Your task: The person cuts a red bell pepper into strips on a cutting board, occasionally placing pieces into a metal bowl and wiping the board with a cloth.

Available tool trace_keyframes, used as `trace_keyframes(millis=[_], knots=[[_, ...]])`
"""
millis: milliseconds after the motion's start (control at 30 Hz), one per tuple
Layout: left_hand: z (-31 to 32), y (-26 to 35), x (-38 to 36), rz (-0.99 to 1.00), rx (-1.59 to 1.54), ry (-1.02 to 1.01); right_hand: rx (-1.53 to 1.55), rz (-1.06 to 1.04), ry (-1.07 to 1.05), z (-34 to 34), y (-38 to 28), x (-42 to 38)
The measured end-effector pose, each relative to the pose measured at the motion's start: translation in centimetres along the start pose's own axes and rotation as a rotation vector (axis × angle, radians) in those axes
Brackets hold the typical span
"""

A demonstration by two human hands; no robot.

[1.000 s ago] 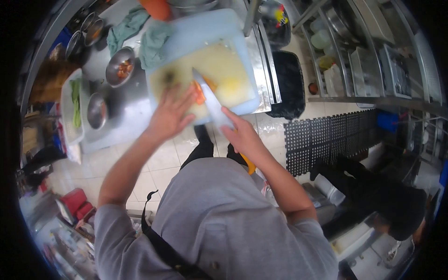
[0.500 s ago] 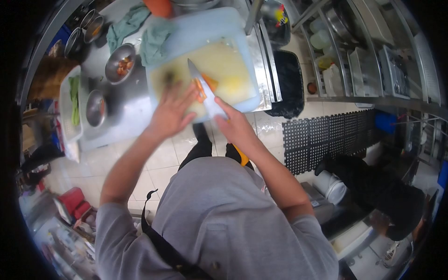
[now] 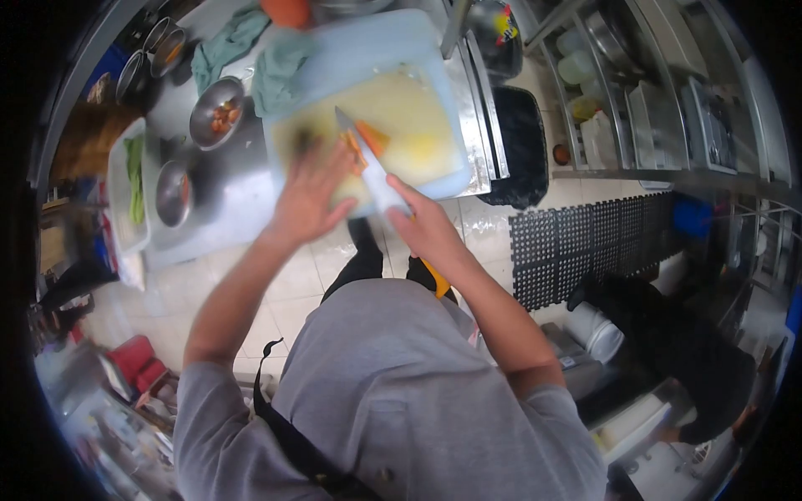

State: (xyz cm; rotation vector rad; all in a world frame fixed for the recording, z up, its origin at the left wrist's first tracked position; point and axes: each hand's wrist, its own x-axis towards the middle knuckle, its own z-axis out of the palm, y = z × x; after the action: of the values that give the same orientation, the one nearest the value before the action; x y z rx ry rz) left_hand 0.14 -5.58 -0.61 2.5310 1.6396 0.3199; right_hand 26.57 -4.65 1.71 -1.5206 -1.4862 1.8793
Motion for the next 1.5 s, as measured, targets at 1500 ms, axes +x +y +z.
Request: trace_keyframes(millis=[1500], knots=[[-5.5, -4.1, 8.1, 0.172, 0.018, -0.299, 0.007, -0.053, -0.159, -2.4, 0.0, 1.8]])
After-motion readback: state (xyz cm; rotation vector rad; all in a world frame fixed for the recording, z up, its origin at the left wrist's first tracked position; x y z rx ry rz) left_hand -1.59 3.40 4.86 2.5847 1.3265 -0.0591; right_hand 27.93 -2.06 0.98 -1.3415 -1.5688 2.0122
